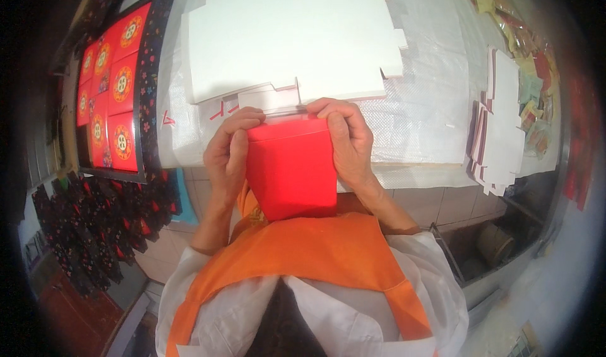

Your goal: The person assembles small red boxes by folding white cardboard pieces and inserting them into red plastic shells. The person repeatedly picks up a white cardboard piece, folds it, and places it into a red shell, then stacks the completed box on the table.

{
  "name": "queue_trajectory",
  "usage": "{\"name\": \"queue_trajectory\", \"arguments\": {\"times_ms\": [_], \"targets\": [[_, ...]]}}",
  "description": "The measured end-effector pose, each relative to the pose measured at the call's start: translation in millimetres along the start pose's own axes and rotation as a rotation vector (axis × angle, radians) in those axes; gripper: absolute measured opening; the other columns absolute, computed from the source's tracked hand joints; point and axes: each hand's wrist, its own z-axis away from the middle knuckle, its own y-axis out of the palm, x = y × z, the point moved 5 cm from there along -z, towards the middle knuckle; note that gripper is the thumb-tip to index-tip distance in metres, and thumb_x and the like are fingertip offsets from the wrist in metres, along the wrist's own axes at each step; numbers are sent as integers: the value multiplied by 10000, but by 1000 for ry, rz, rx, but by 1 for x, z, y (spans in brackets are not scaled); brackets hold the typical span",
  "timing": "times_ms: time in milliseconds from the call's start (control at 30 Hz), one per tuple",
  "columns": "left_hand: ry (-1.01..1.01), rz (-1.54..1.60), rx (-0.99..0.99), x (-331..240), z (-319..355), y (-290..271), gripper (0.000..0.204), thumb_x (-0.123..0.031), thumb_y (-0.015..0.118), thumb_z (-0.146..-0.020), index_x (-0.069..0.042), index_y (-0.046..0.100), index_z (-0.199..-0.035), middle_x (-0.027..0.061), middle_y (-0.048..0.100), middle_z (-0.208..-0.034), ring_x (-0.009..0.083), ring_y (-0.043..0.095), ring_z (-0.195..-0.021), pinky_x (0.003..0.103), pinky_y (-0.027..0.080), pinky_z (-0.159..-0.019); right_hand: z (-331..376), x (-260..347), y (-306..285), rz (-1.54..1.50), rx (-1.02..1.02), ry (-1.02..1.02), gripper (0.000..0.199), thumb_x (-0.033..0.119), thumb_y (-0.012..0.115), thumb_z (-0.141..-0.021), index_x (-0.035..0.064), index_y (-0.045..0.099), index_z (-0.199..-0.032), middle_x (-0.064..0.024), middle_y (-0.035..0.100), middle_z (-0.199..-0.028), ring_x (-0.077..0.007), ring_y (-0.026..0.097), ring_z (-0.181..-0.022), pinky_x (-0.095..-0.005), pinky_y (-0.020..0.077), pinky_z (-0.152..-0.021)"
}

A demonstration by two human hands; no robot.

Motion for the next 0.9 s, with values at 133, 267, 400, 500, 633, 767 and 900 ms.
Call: {"name": "queue_trajectory", "arguments": {"times_ms": [133, 267, 400, 500, 633, 767, 900], "targets": [[23, -14, -16, 0, 1, 0, 184, 67, 407, -833, 23, 562, -921, 127, 582, -999, 196, 552, -942, 273, 419, -829, 0, -1, -1, 33, 11, -31, 175, 116, 332, -942, 25, 472, -889, -129, 565, -981, -140, 531, -852, -270, 457, -746], [56, -55, -23, 0, 2, 1, 178, 49, 404, -850, 24, 560, -932, 126, 583, -991, 199, 546, -952, 275, 411, -840, 0, -1, -1, -44, -4, -48, 155, 120, 394, -928, 18, 508, -903, -111, 573, -993, -124, 530, -840, -257, 446, -756], [25, -30, 6, 1, 2, -2, 180, 9, 410, -863, 19, 555, -969, 113, 574, -1023, 194, 521, -990, 283, 384, -878, -2, 0, 1, -64, 40, -6, 112, 82, 389, -911, 20, 481, -922, -130, 556, -1025, -145, 526, -891, -282, 443, -792], [-222, 62, -81, -1, 5, -1, 190, -29, 431, -869, 9, 539, -1020, 96, 556, -1068, 176, 493, -1024, 286, 358, -910, -3, 2, 7, -36, 65, 28, 96, 45, 364, -896, 23, 452, -925, -152, 539, -1049, -175, 522, -926, -302, 445, -807], [-148, 19, -140, -5, 7, 3, 204, -97, 429, -893, 6, 516, -1046, 126, 541, -1123, 187, 504, -1031, 314, 386, -915, -5, 5, 6, -67, 46, 38, 79, 49, 395, -892, 20, 454, -937, -138, 534, -1058, -147, 516, -910, -285, 436, -810], [-150, 110, -281, 2, 13, 1, 117, -44, 475, -870, 2, 528, -964, 108, 559, -1079, 200, 510, -1033, 304, 386, -907, -7, 5, 5, -79, 0, 53, 77, 52, 395, -900, 19, 457, -933, -125, 540, -1044, -115, 512, -861, -254, 436, -780], [-44, -20, -264, 0, 12, 1, 62, 2, 509, -842, 18, 545, -889, 109, 589, -1017, 206, 544, -991, 302, 416, -870, -6, 2, 3, -27, 1, 69, 79, 66, 384, -904, 26, 446, -934, -148, 551, -1039, -176, 527, -923, -299, 441, -805]]}}
